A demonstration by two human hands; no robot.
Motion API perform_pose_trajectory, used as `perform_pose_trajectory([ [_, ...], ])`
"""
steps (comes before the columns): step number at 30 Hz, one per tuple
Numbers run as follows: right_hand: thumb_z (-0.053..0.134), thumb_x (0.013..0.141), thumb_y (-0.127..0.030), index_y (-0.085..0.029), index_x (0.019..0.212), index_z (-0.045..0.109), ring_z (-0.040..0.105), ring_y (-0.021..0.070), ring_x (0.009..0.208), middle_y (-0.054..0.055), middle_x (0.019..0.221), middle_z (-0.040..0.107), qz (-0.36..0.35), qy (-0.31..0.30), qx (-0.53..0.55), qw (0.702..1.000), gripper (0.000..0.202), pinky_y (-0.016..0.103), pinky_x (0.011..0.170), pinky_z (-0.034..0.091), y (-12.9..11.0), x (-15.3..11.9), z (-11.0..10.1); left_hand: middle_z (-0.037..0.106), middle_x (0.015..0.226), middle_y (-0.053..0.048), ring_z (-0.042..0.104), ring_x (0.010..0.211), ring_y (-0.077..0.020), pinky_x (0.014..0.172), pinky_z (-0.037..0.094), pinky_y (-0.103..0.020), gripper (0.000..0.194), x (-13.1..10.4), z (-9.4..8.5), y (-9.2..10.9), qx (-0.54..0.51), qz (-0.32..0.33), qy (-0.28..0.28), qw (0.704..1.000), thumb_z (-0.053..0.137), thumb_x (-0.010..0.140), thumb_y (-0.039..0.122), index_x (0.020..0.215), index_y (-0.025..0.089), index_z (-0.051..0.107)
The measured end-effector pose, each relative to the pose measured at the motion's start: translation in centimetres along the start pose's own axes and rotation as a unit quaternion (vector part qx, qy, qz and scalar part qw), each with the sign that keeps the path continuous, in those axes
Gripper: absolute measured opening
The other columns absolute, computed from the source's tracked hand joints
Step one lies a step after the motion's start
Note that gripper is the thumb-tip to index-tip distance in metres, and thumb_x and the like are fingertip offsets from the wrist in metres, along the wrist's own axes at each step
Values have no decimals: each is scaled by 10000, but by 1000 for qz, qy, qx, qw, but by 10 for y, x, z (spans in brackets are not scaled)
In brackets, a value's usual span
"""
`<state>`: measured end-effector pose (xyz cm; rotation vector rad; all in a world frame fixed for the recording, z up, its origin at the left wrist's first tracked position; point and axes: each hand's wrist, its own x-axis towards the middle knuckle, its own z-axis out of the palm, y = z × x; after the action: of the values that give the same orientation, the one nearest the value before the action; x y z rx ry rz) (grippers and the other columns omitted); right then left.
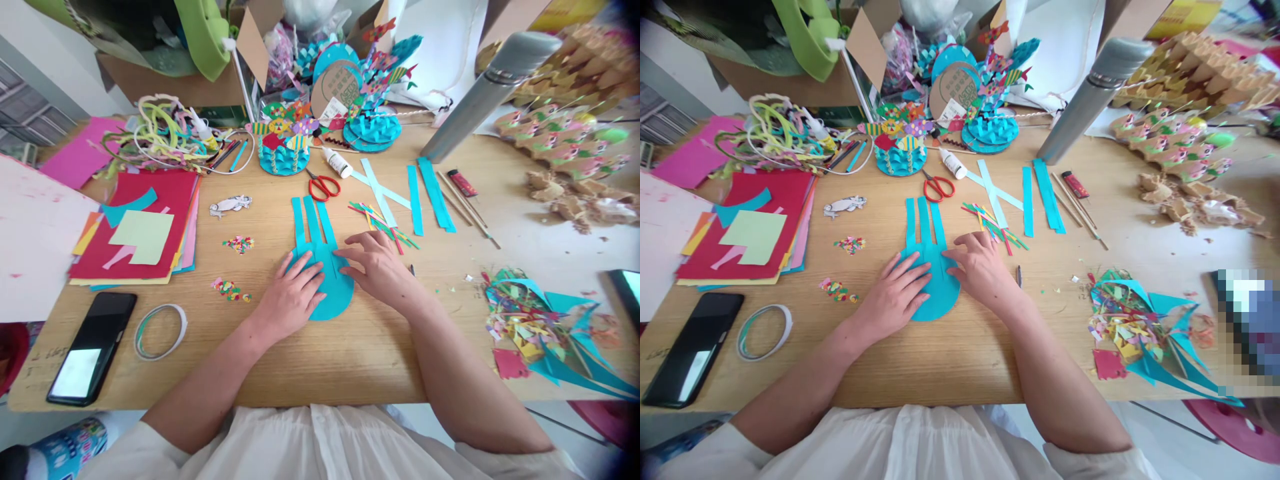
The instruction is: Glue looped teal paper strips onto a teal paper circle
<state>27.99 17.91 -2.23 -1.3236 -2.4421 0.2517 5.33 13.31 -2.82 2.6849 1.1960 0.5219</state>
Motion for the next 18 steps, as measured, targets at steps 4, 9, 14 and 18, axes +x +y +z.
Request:
perform_pose_trajectory([
  [4, 605, 903, -253, -215, 1104, 745, 490, 301, 1082, 144, 1174, 636, -5, 18, 4, 1000, 248, 485, 919, 445, -3, 1, -3, 612, 1369, -80, 431, 1385, -316, 1167, 328, -575, 335, 0, 0, 0, 1, -1, -3, 1000, 469, 997, 311, 1213, 133, 654],
  [9, 500, 946, -183, -268, 1106, 745, 481, 292, 1124, 130, 1206, 618, -25, 21, 16, 999, 305, 505, 938, 429, -10, 3, -5, 614, 1363, -92, 453, 1368, -322, 1149, 358, -578, 324, 0, 0, 1, -4, 7, 12, 1000, 492, 985, 297, 1208, 131, 656],
  [14, 462, 935, -103, -293, 1162, 726, 409, 318, 1242, 137, 1314, 557, -54, -12, 16, 998, 397, 516, 958, 433, -16, 3, 1, 648, 1311, -110, 500, 1331, -290, 1134, 394, -538, 281, -1, -6, -7, -20, -6, 77, 997, 481, 971, 209, 1155, 122, 675],
  [18, 485, 941, -135, -301, 1152, 734, 371, 341, 1290, 129, 1362, 534, -54, -34, 14, 998, 366, 545, 986, 420, -18, 3, 3, 684, 1247, -107, 510, 1318, -299, 1132, 375, -566, 269, -5, -13, -21, -30, -24, 82, 996, 467, 929, 127, 1048, 126, 708],
])
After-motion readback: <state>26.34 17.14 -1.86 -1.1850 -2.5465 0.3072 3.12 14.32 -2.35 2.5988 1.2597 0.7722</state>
